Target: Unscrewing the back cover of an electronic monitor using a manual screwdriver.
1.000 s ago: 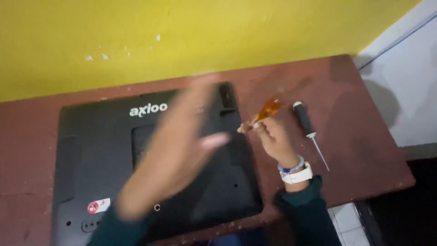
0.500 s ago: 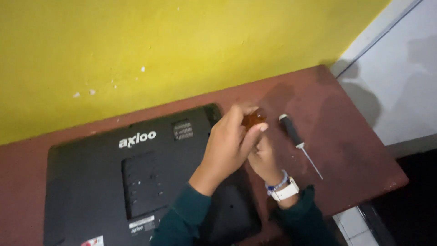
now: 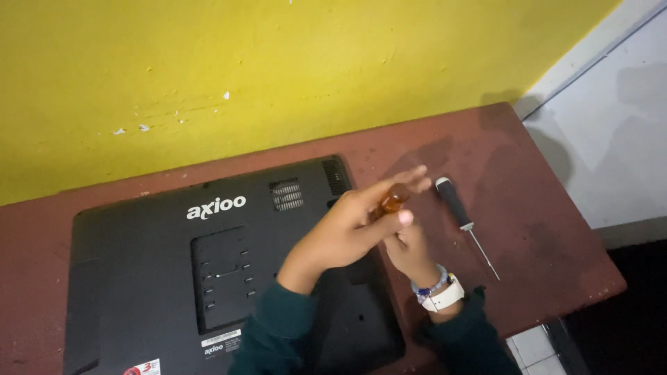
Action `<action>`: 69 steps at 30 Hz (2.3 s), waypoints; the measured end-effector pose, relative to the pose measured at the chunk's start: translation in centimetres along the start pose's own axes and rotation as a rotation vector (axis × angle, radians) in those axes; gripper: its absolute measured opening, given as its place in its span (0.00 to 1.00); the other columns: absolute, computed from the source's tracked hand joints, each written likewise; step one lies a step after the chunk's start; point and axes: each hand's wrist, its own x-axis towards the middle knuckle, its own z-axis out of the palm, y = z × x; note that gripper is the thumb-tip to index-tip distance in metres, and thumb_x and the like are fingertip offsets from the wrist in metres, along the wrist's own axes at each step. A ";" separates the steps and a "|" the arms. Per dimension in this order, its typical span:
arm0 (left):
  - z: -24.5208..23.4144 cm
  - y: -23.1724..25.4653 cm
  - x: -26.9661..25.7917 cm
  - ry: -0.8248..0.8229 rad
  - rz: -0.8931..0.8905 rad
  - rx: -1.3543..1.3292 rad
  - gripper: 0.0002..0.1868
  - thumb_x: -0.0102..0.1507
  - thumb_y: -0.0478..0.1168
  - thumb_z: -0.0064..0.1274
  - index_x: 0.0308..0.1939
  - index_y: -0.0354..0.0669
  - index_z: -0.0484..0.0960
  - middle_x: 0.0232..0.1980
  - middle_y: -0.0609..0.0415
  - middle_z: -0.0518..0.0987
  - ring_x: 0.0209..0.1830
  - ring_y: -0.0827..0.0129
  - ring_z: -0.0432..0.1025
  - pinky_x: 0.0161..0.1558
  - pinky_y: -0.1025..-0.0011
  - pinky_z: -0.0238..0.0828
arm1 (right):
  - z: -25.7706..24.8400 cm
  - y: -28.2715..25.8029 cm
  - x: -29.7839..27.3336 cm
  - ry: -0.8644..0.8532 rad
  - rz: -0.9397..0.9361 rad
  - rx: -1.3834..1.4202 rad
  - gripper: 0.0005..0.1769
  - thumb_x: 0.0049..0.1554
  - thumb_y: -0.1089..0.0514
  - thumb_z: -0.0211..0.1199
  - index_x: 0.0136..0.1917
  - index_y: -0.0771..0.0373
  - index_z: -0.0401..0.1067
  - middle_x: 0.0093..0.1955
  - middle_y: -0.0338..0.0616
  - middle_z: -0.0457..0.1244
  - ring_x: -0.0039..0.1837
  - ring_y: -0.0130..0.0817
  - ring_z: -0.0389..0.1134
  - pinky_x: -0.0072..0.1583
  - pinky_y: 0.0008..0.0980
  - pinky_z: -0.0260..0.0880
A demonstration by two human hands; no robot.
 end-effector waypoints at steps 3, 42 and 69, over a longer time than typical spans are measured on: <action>-0.7 0.6 -0.1 -0.121 -0.075 -0.224 0.28 0.69 0.41 0.44 0.73 0.45 0.56 0.64 0.48 0.67 0.66 0.63 0.64 0.60 0.63 0.69 | 0.2 -3.0 0.7 -0.049 0.016 -0.028 0.14 0.61 0.57 0.51 0.45 0.64 0.76 0.45 0.46 0.71 0.51 0.40 0.72 0.51 0.37 0.71; 0.3 -2.0 0.0 0.059 -0.015 0.258 0.20 0.62 0.35 0.53 0.58 0.40 0.72 0.50 0.44 0.77 0.55 0.44 0.72 0.56 0.52 0.68 | 0.7 -7.4 1.8 0.209 0.010 -0.016 0.08 0.60 0.65 0.56 0.39 0.67 0.70 0.34 0.44 0.68 0.39 0.29 0.65 0.43 0.34 0.69; -2.4 -3.9 -0.6 -0.125 -0.066 0.554 0.09 0.53 0.40 0.61 0.30 0.44 0.76 0.38 0.51 0.77 0.44 0.49 0.70 0.43 0.58 0.62 | 0.0 -5.7 1.9 0.070 0.191 0.248 0.11 0.56 0.67 0.59 0.53 0.71 0.73 0.47 0.54 0.69 0.53 0.35 0.68 0.56 0.39 0.68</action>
